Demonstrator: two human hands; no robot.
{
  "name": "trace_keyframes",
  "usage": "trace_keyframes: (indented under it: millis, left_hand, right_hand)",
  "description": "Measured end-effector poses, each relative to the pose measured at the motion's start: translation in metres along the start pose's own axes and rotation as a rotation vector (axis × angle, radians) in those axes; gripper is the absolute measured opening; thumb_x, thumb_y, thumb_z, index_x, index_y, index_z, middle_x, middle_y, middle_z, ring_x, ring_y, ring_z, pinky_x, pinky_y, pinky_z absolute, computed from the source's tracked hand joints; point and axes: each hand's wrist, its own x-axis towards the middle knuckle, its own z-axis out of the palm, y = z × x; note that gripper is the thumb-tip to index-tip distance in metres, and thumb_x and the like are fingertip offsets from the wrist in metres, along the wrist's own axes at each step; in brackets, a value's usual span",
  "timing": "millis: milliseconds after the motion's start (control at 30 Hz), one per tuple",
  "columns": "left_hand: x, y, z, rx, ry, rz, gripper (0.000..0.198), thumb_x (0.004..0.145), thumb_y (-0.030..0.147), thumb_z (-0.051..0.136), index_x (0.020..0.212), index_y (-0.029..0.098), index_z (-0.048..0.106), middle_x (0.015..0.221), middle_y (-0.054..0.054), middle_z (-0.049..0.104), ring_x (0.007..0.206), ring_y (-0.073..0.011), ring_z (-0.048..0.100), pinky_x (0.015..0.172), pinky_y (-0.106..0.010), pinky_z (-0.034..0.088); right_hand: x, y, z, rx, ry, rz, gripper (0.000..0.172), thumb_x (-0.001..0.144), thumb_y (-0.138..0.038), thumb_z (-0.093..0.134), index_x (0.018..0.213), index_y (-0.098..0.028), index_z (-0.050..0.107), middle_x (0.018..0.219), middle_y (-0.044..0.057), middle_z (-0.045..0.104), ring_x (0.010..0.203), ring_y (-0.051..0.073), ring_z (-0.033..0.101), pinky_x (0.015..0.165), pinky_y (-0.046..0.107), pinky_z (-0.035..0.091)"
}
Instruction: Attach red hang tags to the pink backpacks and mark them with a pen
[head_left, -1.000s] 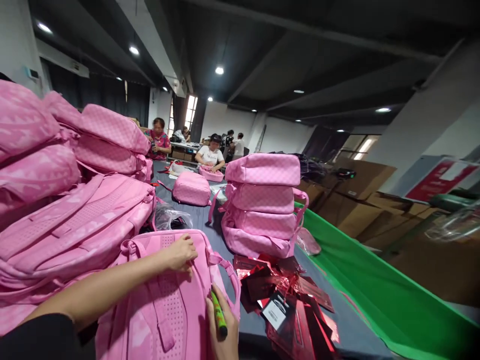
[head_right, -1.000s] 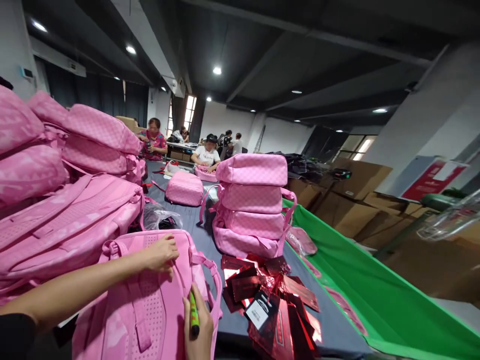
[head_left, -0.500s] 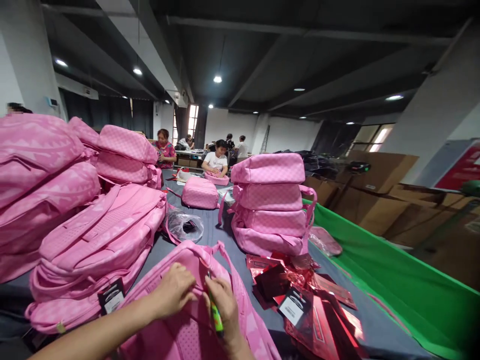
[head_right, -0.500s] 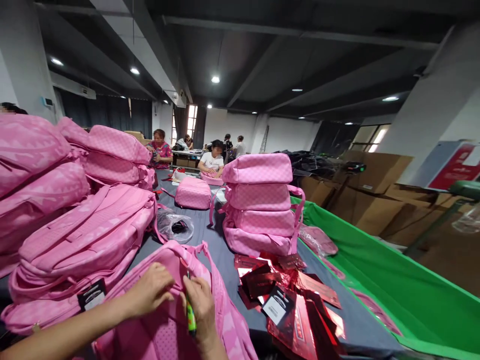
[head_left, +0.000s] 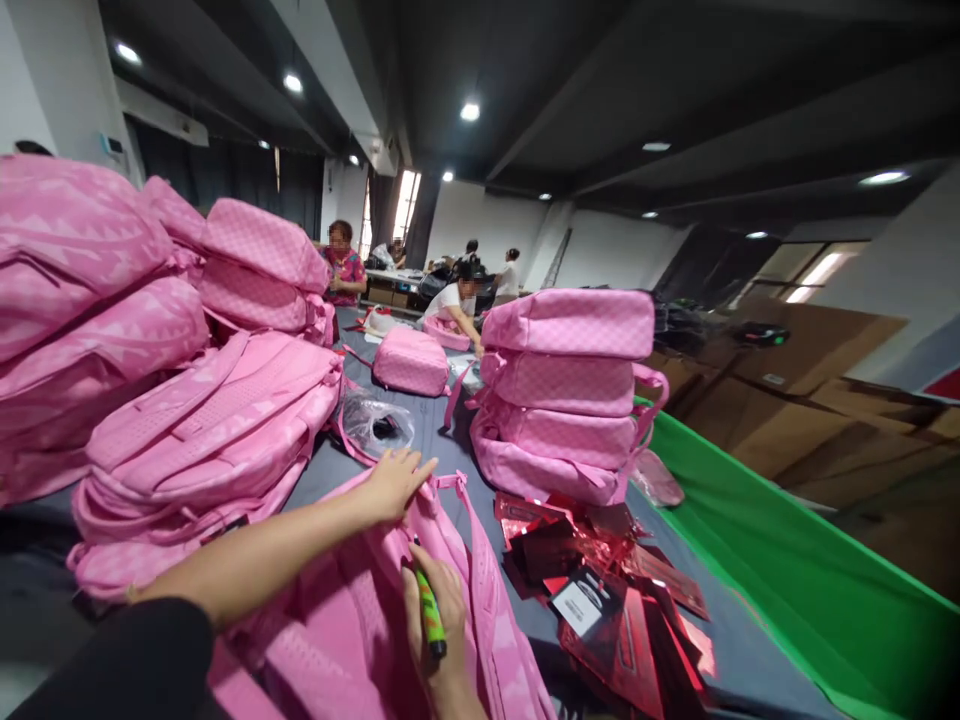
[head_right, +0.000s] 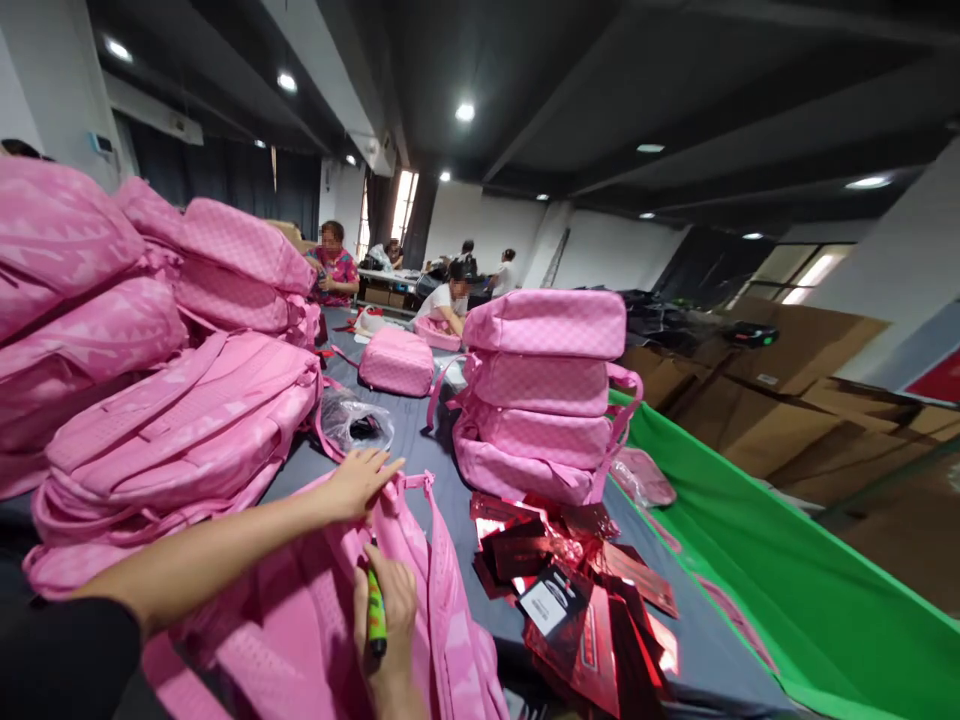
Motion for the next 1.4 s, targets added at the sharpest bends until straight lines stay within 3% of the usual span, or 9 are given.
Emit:
trace_keyframes:
  millis: [67,167,300,400,567,700,933,1233,1400]
  left_hand:
    - [0.015,0.002,0.005,0.005,-0.08,0.025,0.113,0.057,0.038,0.088,0.149,0.016,0.026,0.141,-0.022,0.045,0.124,-0.0358,0.047,0.097,-0.047,0.043]
    - [0.017,0.008,0.009,0.033,-0.053,0.103,0.111,0.063,0.041,0.084,0.152,0.019,0.021,0.148,-0.023,0.036,0.131,-0.0367,0.041,0.098,-0.049,0.041]
    - [0.0,0.011,0.004,0.097,-0.038,0.16,0.127,0.057,0.054,0.084,0.154,0.021,0.009,0.158,-0.024,0.015,0.143,-0.0418,0.017,0.107,-0.064,0.024]
    - [-0.007,0.014,0.001,0.146,-0.046,0.174,0.126,0.059,0.049,0.084,0.154,0.022,0.006,0.159,-0.023,0.01,0.145,-0.0421,0.011,0.109,-0.066,0.017]
    - [-0.003,0.018,0.008,0.148,-0.036,0.126,0.084,0.082,0.028,0.063,0.152,0.018,0.019,0.155,-0.021,0.027,0.138,-0.0366,0.031,0.105,-0.052,0.029]
    - [-0.001,0.016,0.015,0.122,0.015,0.138,0.067,0.087,0.024,0.052,0.149,0.017,0.028,0.153,-0.019,0.031,0.133,-0.0351,0.035,0.103,-0.053,0.03]
    - [0.016,0.011,0.03,0.128,-0.025,0.092,0.058,0.089,0.016,0.044,0.146,0.017,0.035,0.152,-0.019,0.033,0.129,-0.0347,0.039,0.099,-0.052,0.033]
    - [0.017,0.012,0.034,0.095,-0.016,0.083,0.06,0.088,0.018,0.049,0.146,0.014,0.035,0.154,-0.021,0.028,0.132,-0.0365,0.038,0.104,-0.054,0.031]
    - [0.022,0.014,0.034,0.129,-0.107,0.066,0.068,0.088,0.027,0.056,0.149,0.016,0.03,0.157,-0.021,0.022,0.14,-0.0368,0.028,0.107,-0.056,0.028]
  right_hand:
    - [-0.001,-0.007,-0.012,0.028,-0.121,0.07,0.031,0.089,-0.02,0.056,0.119,-0.025,0.063,0.09,0.005,0.072,0.078,0.024,0.07,0.071,0.041,0.059]
    - [0.001,-0.007,-0.028,0.034,-0.221,0.171,0.027,0.09,-0.022,0.056,0.116,-0.021,0.065,0.1,0.008,0.073,0.09,0.024,0.07,0.08,0.041,0.058]
    - [0.007,0.005,-0.03,0.128,-0.158,0.388,0.03,0.092,-0.028,0.056,0.118,-0.016,0.064,0.108,0.012,0.072,0.096,0.023,0.07,0.084,0.037,0.058]
    - [0.01,0.011,-0.027,0.161,-0.119,0.552,0.035,0.093,-0.032,0.055,0.123,-0.015,0.061,0.106,0.011,0.072,0.087,0.021,0.071,0.078,0.034,0.058]
    - [0.015,0.024,-0.033,-0.127,-0.173,0.452,0.039,0.094,-0.036,0.053,0.129,-0.018,0.056,0.104,0.011,0.069,0.092,0.024,0.065,0.085,0.041,0.053]
    - [0.03,0.04,-0.031,-0.385,-0.282,0.367,0.062,0.087,-0.045,0.061,0.139,-0.016,0.044,0.123,0.019,0.058,0.116,0.034,0.05,0.097,0.053,0.043]
    - [0.051,0.05,0.012,-0.552,-0.599,0.573,0.086,0.074,-0.032,0.077,0.144,-0.008,0.032,0.126,0.026,0.049,0.112,0.04,0.051,0.087,0.051,0.049]
    - [0.043,0.052,0.007,-0.544,-0.561,0.502,0.08,0.08,-0.03,0.073,0.144,-0.008,0.029,0.128,0.024,0.047,0.121,0.037,0.045,0.099,0.048,0.043]
    - [0.043,0.052,0.008,-0.518,-0.566,0.52,0.081,0.079,-0.029,0.073,0.144,-0.009,0.029,0.128,0.024,0.048,0.122,0.037,0.044,0.101,0.049,0.042]
